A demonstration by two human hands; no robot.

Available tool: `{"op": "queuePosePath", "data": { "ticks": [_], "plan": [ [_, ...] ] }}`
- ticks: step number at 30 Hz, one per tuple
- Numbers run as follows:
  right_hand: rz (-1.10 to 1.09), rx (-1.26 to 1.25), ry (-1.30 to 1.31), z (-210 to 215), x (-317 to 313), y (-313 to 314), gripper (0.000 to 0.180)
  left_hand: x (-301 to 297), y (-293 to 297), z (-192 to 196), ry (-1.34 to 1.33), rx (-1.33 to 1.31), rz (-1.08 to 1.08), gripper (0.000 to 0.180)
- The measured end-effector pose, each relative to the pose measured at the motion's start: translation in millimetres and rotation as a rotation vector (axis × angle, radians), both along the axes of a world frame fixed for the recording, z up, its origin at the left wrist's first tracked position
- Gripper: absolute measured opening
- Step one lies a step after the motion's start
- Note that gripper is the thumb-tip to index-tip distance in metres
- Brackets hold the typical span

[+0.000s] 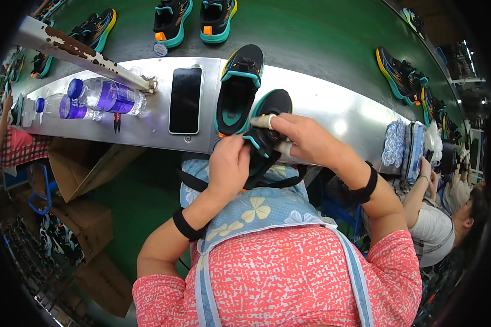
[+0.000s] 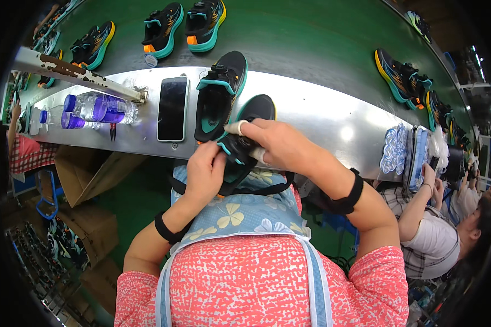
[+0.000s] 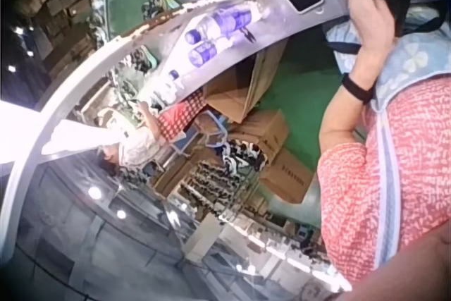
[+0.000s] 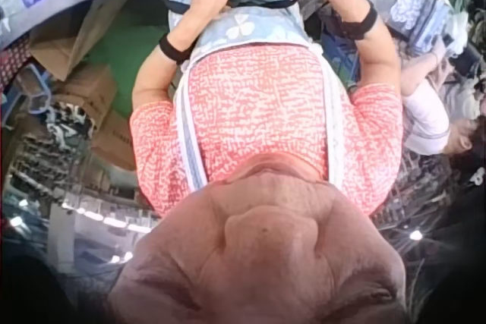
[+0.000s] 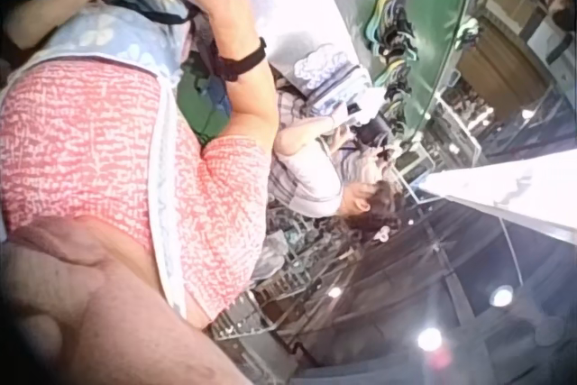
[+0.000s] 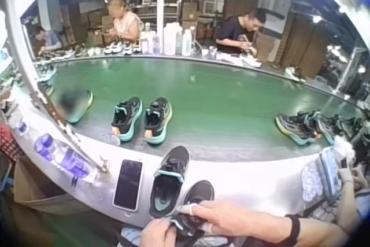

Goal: Cleaning and inspecting shoes on a manufacturing conveyor line.

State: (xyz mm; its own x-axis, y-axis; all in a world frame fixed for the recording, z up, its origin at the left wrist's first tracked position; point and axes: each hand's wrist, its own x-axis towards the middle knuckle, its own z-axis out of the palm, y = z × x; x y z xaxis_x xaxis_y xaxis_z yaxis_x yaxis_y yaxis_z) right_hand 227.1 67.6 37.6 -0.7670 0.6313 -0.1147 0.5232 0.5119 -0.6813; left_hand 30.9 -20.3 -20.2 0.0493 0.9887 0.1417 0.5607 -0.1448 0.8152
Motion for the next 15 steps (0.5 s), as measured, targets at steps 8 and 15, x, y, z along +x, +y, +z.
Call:
{"op": "queuePosePath", "data": {
  "ticks": [8,15],
  "plan": [
    [0.033,0.249,-0.151,4,-7,-22,0.047,10,8,-4,-0.187,-0.197,0.173,0.015],
    [-0.082,0.112,-0.053,8,4,-23,0.048,-10,3,54,-0.545,-0.729,-0.038,0.023]
  ]
}}
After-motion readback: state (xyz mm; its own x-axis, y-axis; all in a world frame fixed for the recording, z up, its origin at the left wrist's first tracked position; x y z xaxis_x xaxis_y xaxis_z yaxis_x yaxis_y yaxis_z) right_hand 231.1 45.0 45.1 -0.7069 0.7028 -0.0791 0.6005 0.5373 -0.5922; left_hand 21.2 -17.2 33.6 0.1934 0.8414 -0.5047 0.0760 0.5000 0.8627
